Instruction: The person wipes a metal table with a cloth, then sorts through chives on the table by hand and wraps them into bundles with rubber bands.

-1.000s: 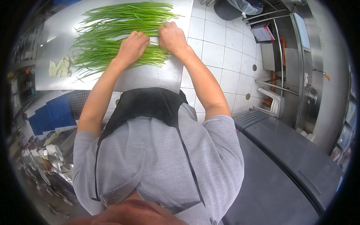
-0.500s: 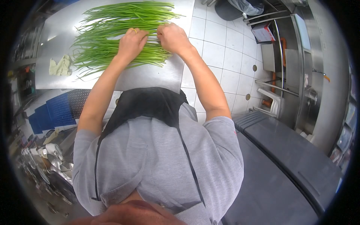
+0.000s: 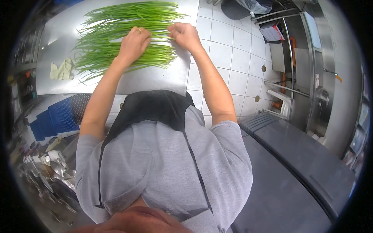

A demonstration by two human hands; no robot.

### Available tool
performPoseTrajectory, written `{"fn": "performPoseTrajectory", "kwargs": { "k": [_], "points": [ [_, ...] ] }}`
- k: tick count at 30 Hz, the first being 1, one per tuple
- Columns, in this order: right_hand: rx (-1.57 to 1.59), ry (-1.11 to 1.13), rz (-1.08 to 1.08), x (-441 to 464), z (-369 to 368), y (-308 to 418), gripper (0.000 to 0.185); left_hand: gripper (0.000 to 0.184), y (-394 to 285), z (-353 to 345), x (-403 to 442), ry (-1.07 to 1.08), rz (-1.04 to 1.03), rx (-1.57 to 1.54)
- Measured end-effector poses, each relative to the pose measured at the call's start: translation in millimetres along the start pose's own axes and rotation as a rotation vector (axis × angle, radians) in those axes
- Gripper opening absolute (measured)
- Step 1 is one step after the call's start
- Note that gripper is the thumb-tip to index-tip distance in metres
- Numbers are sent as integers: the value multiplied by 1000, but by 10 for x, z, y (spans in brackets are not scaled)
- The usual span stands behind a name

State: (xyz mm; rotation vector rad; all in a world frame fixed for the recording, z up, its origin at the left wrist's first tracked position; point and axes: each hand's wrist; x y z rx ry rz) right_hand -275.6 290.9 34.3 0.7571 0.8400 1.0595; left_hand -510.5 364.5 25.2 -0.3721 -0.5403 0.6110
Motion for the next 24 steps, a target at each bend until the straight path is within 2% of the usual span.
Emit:
{"fn": "performPoseTrajectory", "kwargs": {
  "k": [3, 6, 9, 12, 15, 18, 21, 24],
  "points": [
    [-386, 61, 182, -68, 9, 97, 19, 11, 26, -26, -23, -12, -48, -6],
    [-545, 151, 274, -51, -48, 178, 16, 12, 25, -12, -31, 69, -14, 6],
    [-681, 80, 502, 21, -120, 90, 14, 14, 28, -21, -30, 85, -1, 17],
    [-715, 109, 409, 6, -90, 152, 12, 15, 39, -9, -24, 86, 0, 10],
    [-464, 180, 205, -111, 11, 248, 11, 14, 18, 5, -31, 78, 18, 15],
    [-394, 201, 148, -146, 55, 174, 16, 14, -19, 45, -23, 114, 18, 18],
    [-155, 166, 118, -155, 12, 15, 19, 13, -18, 31, -36, 107, 23, 18],
    [-196, 141, 145, -251, -13, 68, 21, 14, -50, 56, -28, 111, 13, 15]
  ]
}}
Point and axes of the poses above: each hand's wrist, its own x-axis towards the middle knuckle, its own z-axis out of the back of the hand, y = z × x, and after that the axes turned 3 degrees about -x, right-handed
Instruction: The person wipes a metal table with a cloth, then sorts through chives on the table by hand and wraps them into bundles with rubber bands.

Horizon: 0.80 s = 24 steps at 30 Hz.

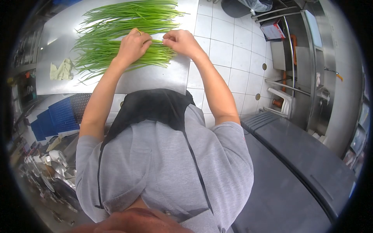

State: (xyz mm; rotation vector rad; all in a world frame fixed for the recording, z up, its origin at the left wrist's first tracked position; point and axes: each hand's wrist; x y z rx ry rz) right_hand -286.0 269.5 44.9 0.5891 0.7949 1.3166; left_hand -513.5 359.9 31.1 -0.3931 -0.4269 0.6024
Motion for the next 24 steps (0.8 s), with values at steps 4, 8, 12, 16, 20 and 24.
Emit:
{"fn": "performPoseTrajectory", "kwargs": {
  "k": [4, 8, 12, 16, 20, 24],
  "points": [
    [-239, 23, 94, -57, -52, 89, 18, 45, -159, 136, -52, 191, 5, 64],
    [-247, -66, 100, -110, -78, 173, 16, 81, -110, 109, -231, 159, -168, 77],
    [-301, -64, 106, -149, -142, 144, 17, 87, -40, 12, -325, 143, -149, 81],
    [-376, -45, 140, -186, -169, 158, 19, 84, -16, -33, -367, 103, -167, 100],
    [-407, -83, 148, -423, -154, 229, 34, 80, -34, -111, -428, 57, -174, 181],
    [-280, -539, 203, -654, -575, 8, 56, 80, -108, -152, -460, 22, -175, 281]
  ]
}}
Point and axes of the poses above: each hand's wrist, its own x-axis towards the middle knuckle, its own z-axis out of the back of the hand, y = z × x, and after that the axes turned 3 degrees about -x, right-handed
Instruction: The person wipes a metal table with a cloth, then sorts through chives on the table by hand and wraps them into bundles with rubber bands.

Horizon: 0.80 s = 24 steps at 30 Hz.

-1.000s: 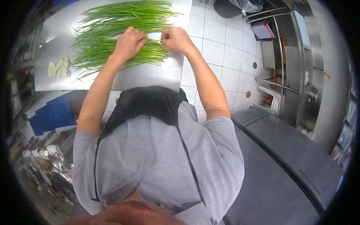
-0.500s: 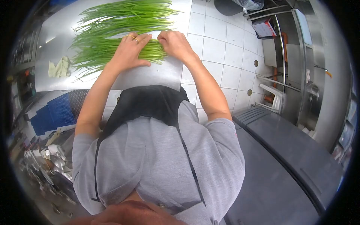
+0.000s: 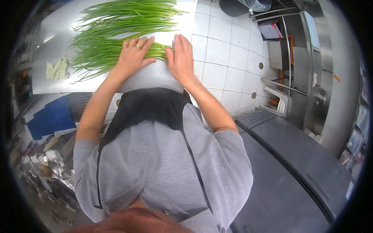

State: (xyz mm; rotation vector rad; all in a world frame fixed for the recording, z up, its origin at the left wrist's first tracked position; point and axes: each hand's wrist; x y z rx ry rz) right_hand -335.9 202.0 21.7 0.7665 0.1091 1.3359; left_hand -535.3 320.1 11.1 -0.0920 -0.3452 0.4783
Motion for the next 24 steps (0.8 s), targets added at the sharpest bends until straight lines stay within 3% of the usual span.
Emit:
{"fn": "performPoseTrajectory", "kwargs": {
  "k": [7, 14, 20, 24],
  "points": [
    [30, 88, 21, -234, -267, 154, 50, 71, -51, -21, -6, -40, -25, 14],
    [-61, 51, 74, 503, -37, -109, 18, 61, -57, -133, -58, 28, -12, -42],
    [-302, 126, 237, 834, -216, -245, 12, 57, -20, -112, -51, -29, -25, -96],
    [-166, 145, 240, 896, -179, -155, 6, 58, 19, -52, -32, -39, -53, -172]
  ]
}}
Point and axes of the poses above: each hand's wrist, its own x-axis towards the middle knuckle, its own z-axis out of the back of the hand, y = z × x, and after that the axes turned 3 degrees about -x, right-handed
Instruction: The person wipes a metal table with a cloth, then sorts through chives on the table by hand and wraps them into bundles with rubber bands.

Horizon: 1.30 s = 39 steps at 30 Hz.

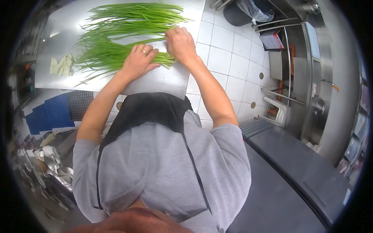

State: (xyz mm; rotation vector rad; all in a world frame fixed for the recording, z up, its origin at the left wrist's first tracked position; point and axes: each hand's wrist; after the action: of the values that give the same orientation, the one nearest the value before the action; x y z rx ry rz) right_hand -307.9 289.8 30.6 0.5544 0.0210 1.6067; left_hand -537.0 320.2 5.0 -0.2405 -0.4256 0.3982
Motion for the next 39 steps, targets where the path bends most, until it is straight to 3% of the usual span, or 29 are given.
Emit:
{"fn": "performPoseTrajectory", "kwargs": {
  "k": [2, 5, 8, 12, 17, 20, 26, 39],
  "points": [
    [116, 20, 19, 34, 92, 71, 5, 51, -8, 53, 27, -40, -23, -25],
    [31, 39, 169, 31, -92, -53, 8, 47, 9, 62, 11, -40, -27, -68],
    [69, 94, 163, 54, -22, -62, 15, 45, 36, 16, 12, -70, 37, -109],
    [155, 99, 36, 62, 6, -178, 18, 45, 42, -127, 43, -198, 138, -131],
    [-16, 276, -63, 4, 198, -144, 18, 43, 8, -99, 77, -185, 162, -163],
    [30, 302, -19, -41, 286, -137, 19, 45, -30, -36, 108, -167, 203, -189],
    [133, 346, -250, -40, 345, -251, 20, 39, -5, -86, 97, -132, 226, -149],
    [124, 373, -102, -22, 234, -58, 23, 38, -17, -83, 93, -160, 218, -159]
  ]
}}
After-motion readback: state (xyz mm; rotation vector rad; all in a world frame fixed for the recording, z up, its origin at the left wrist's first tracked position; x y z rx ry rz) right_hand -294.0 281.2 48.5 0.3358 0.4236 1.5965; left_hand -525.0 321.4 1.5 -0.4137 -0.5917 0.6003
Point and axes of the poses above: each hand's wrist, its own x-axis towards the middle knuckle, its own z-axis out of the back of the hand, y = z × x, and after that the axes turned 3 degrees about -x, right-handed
